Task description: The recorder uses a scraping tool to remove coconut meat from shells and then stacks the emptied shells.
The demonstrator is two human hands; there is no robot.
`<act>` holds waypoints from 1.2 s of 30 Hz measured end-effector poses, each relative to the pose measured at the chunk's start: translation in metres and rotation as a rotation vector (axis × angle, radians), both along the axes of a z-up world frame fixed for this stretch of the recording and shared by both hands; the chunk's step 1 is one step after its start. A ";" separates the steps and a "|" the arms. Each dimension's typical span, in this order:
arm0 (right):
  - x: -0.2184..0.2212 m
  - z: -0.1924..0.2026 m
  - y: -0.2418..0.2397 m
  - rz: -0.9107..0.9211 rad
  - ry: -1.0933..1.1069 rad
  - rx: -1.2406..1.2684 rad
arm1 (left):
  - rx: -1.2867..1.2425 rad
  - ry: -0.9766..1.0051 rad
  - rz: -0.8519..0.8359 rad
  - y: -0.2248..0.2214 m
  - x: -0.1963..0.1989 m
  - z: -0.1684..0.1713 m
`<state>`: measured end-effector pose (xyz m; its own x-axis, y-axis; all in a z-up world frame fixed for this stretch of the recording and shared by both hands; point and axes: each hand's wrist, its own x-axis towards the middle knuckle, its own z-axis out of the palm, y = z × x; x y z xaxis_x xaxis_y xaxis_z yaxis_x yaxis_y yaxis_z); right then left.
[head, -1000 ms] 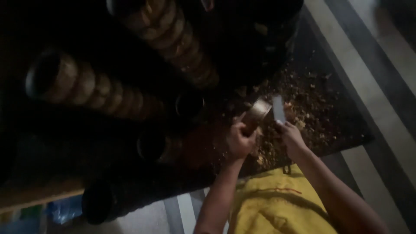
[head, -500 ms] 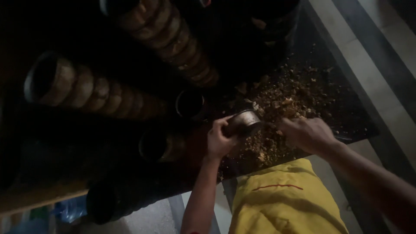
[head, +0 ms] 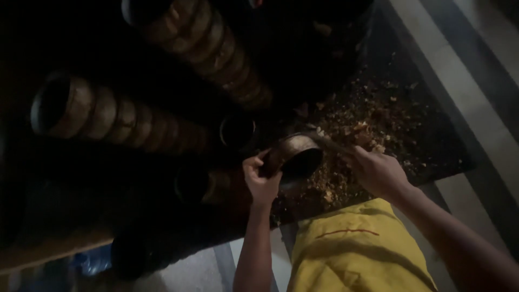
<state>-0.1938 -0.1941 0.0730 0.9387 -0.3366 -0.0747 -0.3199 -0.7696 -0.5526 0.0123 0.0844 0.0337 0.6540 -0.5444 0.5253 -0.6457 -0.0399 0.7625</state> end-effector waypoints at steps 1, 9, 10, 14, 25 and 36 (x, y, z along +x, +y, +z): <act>0.006 0.029 0.001 0.011 0.005 0.007 | 0.007 0.005 0.011 -0.003 -0.007 0.010; -0.004 0.020 -0.003 0.343 0.061 -0.152 | 0.566 -0.201 0.085 -0.015 -0.010 0.014; -0.001 0.034 -0.007 0.334 0.059 -0.155 | 0.562 -0.206 0.079 -0.018 -0.012 0.014; 0.008 0.054 -0.005 0.268 0.342 -0.150 | 0.584 -0.167 0.052 -0.024 -0.015 0.013; -0.017 -0.001 -0.002 -0.159 0.351 0.157 | 0.831 0.053 0.019 -0.060 -0.039 -0.036; -0.035 -0.029 0.016 0.172 0.194 -0.225 | 1.111 -0.067 -0.015 -0.080 -0.022 0.014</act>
